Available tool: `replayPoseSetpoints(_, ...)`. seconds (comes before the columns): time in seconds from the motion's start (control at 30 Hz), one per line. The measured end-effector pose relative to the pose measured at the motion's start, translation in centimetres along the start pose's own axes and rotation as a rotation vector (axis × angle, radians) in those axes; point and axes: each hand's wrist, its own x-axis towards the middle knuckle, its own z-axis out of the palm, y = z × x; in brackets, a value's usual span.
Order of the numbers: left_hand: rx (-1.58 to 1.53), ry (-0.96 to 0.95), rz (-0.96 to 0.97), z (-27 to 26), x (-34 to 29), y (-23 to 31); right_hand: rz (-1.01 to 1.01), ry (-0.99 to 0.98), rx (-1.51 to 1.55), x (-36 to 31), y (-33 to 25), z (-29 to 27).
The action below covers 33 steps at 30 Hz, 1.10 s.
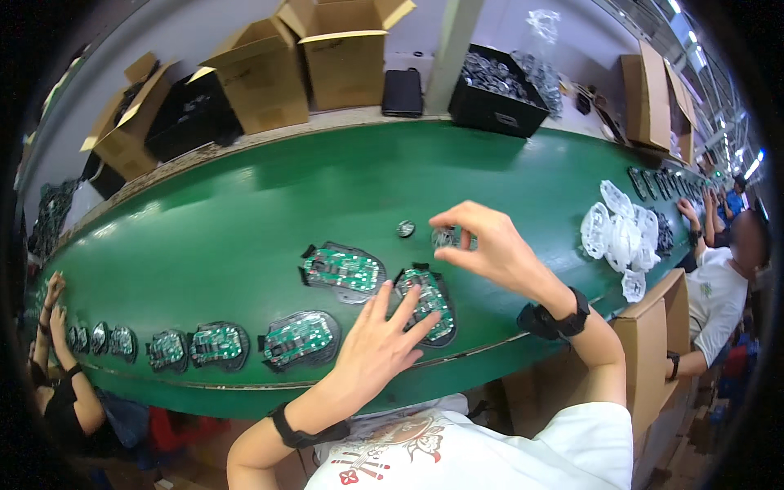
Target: The person assembles small electronic devices by attaching circular components to green circuit boards on a green workbench. They repeatedly pick up components from a black bin and a plastic bag, place them onto the boards, and move the finished units aside.
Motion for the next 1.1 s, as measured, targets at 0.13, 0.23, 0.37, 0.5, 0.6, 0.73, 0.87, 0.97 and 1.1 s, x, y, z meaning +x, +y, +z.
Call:
replayPoseSetpoints(0.13,-0.025,-0.099,0.038,-0.7,-1.3,0.6,-0.062,-0.099,0.05,-4.4,1.3,0.7)
replayPoseSetpoints(0.23,-0.119,-0.066,0.006,-0.7,-2.7,0.3,0.063,-0.099,0.086,-6.2,1.7,1.5)
replayPoseSetpoints(0.37,-0.18,-0.059,-0.045,-1.4,-2.9,-0.3,0.07,-0.079,0.096,-6.4,2.1,2.4)
replayPoseSetpoints(0.5,-0.118,-0.056,-0.022,-1.7,-1.4,-2.2,-0.066,-0.046,-0.128,-6.4,2.2,2.6)
replayPoseSetpoints(0.6,-0.06,-0.05,-0.04,-2.2,-1.0,-2.9,0.044,0.024,0.079,-5.7,1.3,1.8)
replayPoseSetpoints(0.73,0.02,-0.076,-0.064,-1.8,-1.3,-1.6,0.184,-0.041,0.33,-4.7,0.0,1.0)
replayPoseSetpoints(0.87,0.051,-0.049,0.017,-1.7,-1.8,-0.4,-0.025,-0.05,0.225,-4.3,0.1,2.8)
replayPoseSetpoints(0.97,-0.008,-0.031,0.041,-2.0,-2.1,-0.7,-0.016,-0.13,0.279,-3.6,-0.3,3.8)
replayPoseSetpoints(1.1,-0.07,-0.015,-0.084,-2.6,-2.4,-0.7,-0.118,-0.135,0.257,-3.2,0.0,4.9)
